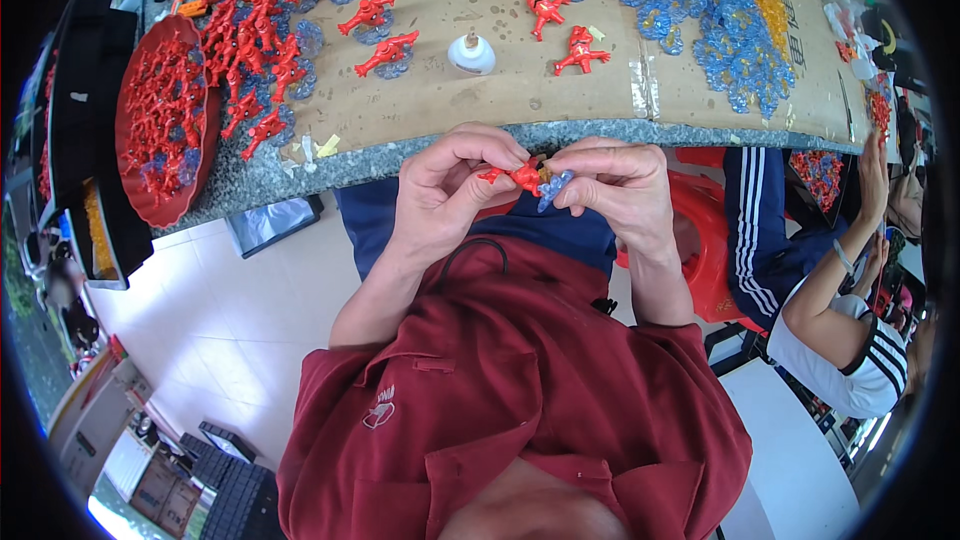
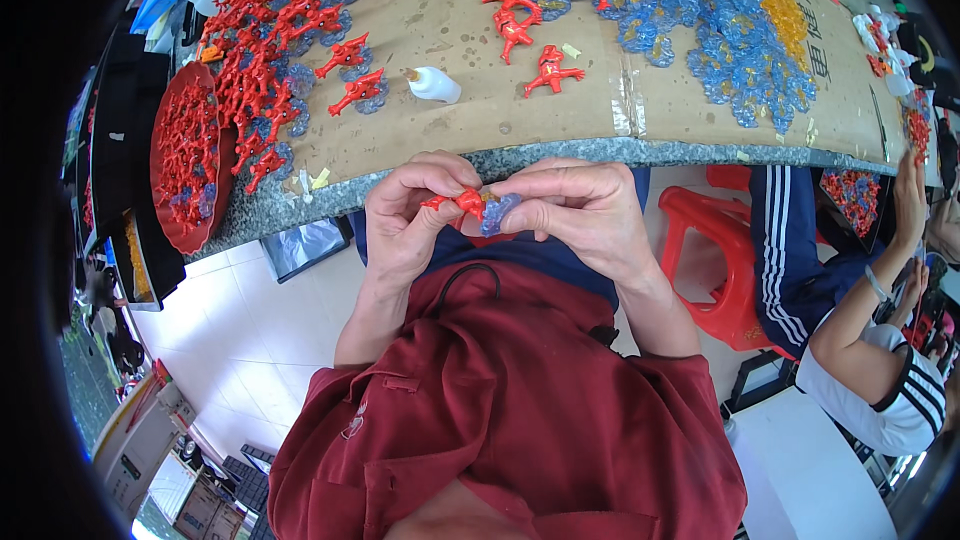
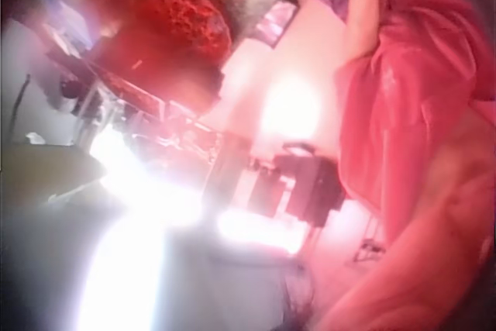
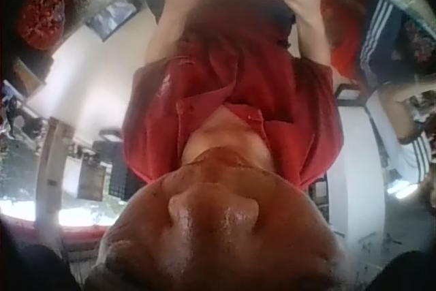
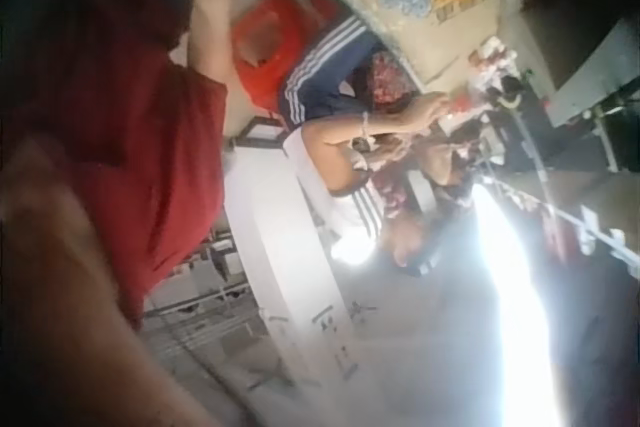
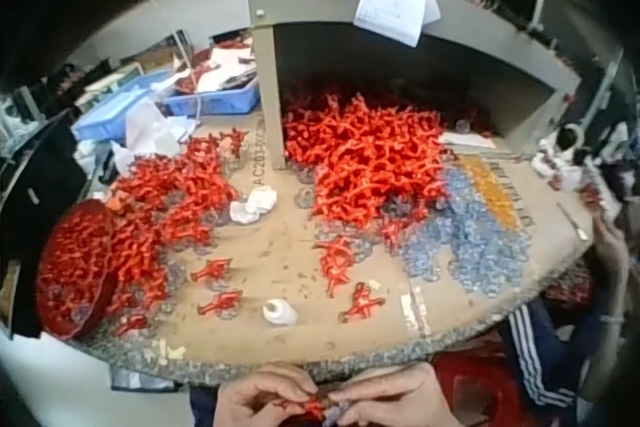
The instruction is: The person applies glue from a glue bottle to small red plastic toy parts and sticks them together by hand on a work table.
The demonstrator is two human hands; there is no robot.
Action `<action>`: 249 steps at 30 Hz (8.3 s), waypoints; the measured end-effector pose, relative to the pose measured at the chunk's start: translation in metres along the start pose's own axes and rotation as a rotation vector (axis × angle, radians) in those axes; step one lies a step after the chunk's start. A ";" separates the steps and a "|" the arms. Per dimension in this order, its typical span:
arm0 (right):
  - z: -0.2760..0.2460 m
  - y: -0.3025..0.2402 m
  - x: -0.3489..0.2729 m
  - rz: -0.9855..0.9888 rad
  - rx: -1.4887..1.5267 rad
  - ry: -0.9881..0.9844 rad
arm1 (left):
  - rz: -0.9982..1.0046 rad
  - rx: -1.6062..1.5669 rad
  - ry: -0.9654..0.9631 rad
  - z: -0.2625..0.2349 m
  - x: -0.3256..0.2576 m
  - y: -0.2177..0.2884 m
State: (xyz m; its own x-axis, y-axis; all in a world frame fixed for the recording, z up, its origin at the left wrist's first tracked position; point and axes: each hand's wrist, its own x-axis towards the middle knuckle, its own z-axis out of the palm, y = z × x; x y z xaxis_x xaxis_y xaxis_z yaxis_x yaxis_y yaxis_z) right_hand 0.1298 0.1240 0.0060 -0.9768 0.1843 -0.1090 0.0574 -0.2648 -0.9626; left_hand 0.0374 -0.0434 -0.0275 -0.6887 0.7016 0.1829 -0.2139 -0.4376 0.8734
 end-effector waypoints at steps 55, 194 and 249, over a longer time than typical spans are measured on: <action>0.018 0.023 0.008 -0.722 -0.461 -0.040 | 0.200 0.323 -0.174 -0.017 0.007 0.012; 0.007 0.013 0.063 -0.498 -0.752 0.413 | -0.411 -0.575 0.328 -0.009 0.010 0.016; -0.016 0.015 0.000 -0.027 0.435 0.093 | -0.222 -0.404 0.130 0.027 0.018 -0.008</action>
State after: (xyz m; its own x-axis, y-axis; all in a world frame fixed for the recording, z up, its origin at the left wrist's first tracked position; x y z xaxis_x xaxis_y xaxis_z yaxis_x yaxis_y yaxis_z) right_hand 0.1342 0.1352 -0.0121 -0.9529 0.2756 -0.1263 -0.0791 -0.6284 -0.7739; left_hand 0.0458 -0.0122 -0.0185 -0.6714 0.7380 -0.0681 -0.5998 -0.4870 0.6349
